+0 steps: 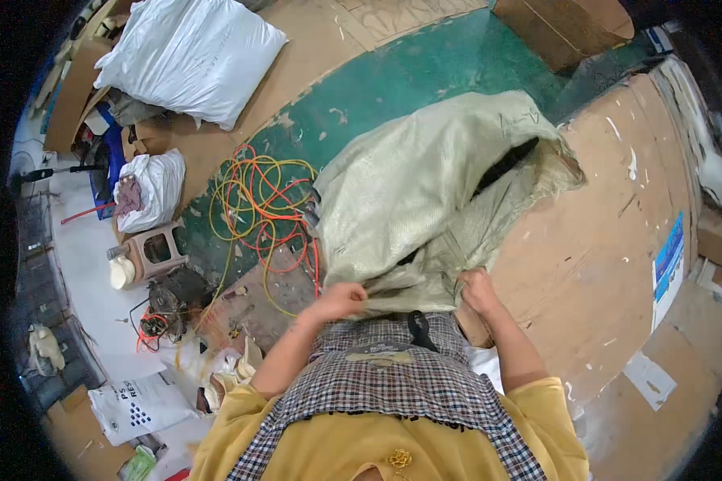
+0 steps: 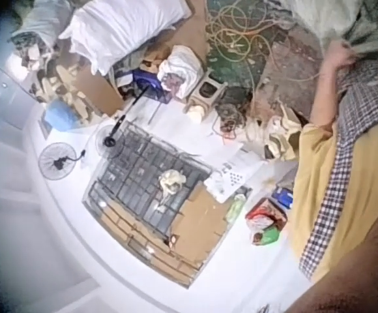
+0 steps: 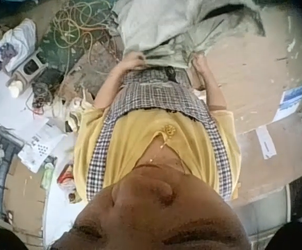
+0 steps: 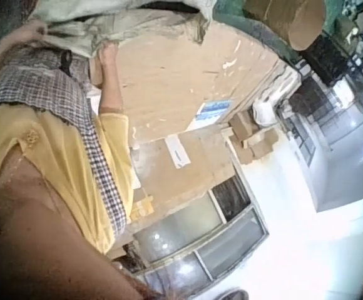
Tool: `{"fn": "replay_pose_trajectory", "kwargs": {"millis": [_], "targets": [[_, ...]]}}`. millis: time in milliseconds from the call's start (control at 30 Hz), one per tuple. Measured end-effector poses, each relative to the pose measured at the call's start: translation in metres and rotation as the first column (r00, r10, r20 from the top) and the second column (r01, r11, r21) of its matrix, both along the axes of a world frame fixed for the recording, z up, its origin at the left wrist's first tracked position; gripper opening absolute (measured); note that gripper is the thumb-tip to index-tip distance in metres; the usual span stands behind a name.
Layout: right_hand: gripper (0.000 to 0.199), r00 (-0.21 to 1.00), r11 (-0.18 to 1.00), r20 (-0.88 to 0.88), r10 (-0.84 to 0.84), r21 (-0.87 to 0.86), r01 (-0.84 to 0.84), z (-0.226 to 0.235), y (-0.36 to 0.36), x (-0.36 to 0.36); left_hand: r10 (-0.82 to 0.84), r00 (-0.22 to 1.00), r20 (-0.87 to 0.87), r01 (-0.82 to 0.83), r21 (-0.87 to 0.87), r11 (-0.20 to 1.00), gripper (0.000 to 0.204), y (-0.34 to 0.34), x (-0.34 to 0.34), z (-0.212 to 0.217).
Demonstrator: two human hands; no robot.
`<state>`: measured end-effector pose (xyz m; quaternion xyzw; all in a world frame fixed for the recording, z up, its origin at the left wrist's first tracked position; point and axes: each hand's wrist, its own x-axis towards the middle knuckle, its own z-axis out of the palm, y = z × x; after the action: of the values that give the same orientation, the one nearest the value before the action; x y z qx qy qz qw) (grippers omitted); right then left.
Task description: The recorder is assembling bicycle saddles by fitting covers over cushions and trimming excess material.
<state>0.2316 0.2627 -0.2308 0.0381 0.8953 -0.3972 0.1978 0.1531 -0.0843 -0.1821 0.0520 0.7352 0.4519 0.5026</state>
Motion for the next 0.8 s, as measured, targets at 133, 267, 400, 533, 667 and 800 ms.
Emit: {"fn": "replay_pose_trajectory", "kwargs": {"millis": [133,267,400,533,667,800], "targets": [[0.023,0.969,0.959,0.181,0.167,0.197,-0.202,0.020,-0.008,-0.007,0.652,0.736,0.183,-0.646,-0.101,0.757,0.060,-0.060,-0.018,0.000],[0.029,0.937,0.922,0.080,0.340,0.166,-0.349,0.109,-0.065,-0.075,0.405,0.621,-0.671,-0.716,-0.274,0.643,0.067,-0.068,-0.045,-0.012],[0.032,0.903,0.988,0.409,0.132,0.023,-0.155,0.091,-0.102,-0.146,0.290,0.762,-0.580,-0.555,-0.353,0.754,0.076,-0.020,-0.052,-0.033],[0.039,0.786,0.790,0.467,0.405,0.254,-0.558,0.000,-0.123,-0.163,0.326,0.796,-0.510,-0.527,-0.319,0.787,0.056,-0.019,-0.059,-0.065],[0.038,0.922,0.906,-0.021,0.386,0.200,-0.374,0.018,-0.173,-0.262,0.484,0.667,-0.567,-0.671,-0.174,0.721,0.019,-0.082,-0.092,-0.039],[0.031,0.893,0.898,-0.101,0.438,0.097,-0.430,0.025,-0.203,-0.317,0.520,0.591,-0.617,-0.767,-0.229,0.600,0.021,-0.119,-0.162,-0.014]]}}
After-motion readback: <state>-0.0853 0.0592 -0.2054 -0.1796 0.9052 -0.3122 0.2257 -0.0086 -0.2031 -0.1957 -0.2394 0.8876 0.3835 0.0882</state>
